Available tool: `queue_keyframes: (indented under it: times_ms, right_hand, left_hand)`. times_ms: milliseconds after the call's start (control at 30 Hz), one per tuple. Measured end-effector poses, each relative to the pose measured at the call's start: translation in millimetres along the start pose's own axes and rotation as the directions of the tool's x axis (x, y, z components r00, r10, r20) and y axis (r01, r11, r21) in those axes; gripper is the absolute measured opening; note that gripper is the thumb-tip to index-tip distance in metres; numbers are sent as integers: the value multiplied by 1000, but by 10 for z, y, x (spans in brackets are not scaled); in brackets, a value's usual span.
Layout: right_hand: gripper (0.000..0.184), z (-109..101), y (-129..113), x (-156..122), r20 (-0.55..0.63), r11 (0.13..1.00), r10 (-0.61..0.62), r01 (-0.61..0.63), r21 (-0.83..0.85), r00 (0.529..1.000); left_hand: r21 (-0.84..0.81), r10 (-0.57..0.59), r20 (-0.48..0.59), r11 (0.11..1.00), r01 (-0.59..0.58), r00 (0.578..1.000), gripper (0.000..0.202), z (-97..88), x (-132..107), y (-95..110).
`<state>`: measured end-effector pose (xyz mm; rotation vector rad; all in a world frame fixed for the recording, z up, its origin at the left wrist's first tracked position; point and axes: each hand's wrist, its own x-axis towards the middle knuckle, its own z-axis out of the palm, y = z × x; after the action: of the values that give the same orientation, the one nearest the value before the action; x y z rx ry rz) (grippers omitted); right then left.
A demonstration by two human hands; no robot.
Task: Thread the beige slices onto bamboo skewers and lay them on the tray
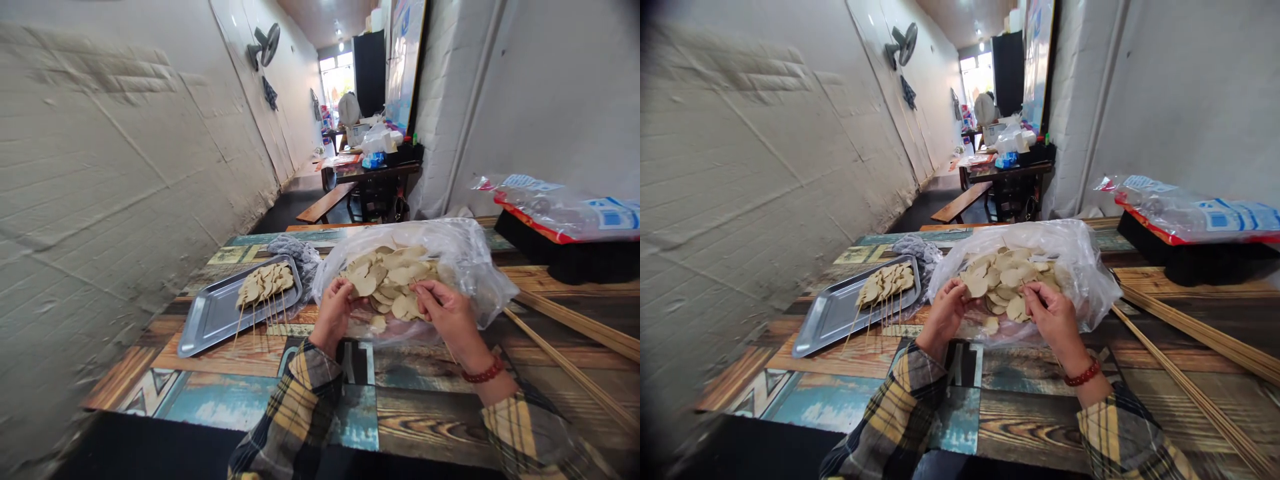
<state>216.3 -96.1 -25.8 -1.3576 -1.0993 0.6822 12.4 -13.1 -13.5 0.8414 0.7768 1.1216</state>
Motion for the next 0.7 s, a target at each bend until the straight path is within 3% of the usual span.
queue_keyframes:
  times_ms: [233,400,533,700]
  right_hand:
    - [44,59,-34,-100,228,998,65,-68,5,971]
    - [41,148,-74,-185,368,992,100,-63,-112,924]
    - [37,177,-68,-223,424,984,97,-21,-180,900]
    - [35,165,-10,-228,417,975,63,33,-218,907]
  left_hand:
    - [-91,50,-37,994,-53,998,49,-51,55,53]
    - [-85,137,-156,985,-151,978,47,-98,82,77]
    - [-88,188,-221,973,-211,957,46,-126,76,95]
    - [-74,132,-189,986,-148,973,52,-119,51,100]
